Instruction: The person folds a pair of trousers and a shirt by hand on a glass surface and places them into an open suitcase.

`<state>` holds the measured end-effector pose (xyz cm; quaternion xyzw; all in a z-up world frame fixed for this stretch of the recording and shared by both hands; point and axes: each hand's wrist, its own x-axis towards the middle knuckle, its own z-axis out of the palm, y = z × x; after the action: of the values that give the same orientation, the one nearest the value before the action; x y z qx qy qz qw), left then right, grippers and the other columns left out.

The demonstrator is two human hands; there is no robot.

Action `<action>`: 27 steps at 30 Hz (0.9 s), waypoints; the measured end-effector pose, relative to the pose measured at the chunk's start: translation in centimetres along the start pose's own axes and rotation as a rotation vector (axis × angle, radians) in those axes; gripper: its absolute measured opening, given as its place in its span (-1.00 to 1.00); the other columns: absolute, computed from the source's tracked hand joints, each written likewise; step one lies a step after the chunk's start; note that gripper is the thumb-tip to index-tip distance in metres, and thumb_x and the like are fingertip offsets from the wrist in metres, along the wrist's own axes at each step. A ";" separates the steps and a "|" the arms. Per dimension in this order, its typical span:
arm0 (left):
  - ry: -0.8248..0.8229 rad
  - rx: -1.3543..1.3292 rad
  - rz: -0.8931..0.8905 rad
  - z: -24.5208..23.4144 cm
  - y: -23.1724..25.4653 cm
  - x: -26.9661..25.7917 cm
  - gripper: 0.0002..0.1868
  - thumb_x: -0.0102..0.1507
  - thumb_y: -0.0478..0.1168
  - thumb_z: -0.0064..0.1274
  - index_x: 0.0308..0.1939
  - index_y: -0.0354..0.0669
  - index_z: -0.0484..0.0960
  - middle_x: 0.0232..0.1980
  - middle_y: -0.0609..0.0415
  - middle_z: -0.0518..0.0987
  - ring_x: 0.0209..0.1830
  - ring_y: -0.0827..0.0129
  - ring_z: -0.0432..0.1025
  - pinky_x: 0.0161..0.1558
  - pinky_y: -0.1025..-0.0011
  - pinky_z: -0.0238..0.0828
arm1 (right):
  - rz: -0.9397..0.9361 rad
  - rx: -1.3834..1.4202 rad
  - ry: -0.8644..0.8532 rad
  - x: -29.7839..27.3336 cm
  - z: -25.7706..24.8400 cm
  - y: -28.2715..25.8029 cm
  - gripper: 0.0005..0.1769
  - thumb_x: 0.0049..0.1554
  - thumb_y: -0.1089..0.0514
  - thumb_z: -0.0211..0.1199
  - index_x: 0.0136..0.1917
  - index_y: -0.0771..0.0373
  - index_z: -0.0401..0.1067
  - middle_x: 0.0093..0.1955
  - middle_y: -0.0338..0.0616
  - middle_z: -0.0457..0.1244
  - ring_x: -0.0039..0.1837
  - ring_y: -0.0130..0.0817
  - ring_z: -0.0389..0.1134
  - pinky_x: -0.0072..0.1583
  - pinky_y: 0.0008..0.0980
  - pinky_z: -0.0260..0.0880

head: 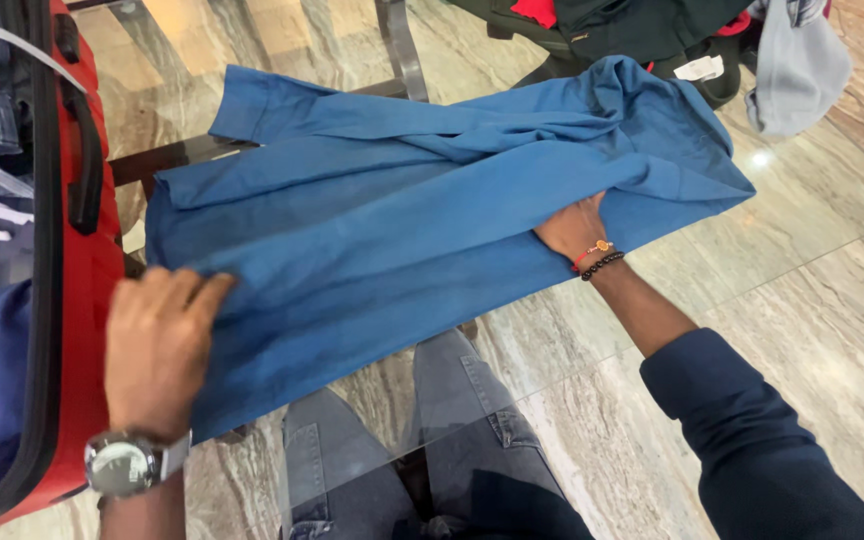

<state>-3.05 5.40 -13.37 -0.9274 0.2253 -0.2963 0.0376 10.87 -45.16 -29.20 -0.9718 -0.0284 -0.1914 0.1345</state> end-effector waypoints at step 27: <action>-0.076 -0.383 -0.240 7.5 3.1 -0.1 -0.58 0.38 -0.06 -0.05 0.32 0.10 0.49 0.49 -0.06 0.33 0.55 -0.09 0.13 0.46 -0.29 -0.08 | 0.840 2.068 0.356 -3.0 -7.9 2.5 -0.22 0.12 -0.46 -0.08 0.31 0.17 0.23 0.29 0.09 0.29 0.23 0.05 0.39 0.25 0.12 0.32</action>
<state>-0.09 2.18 -20.16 -0.9482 0.1639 -0.2154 -0.1664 5.47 -49.78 -23.96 -0.2856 0.1752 -0.1514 0.9300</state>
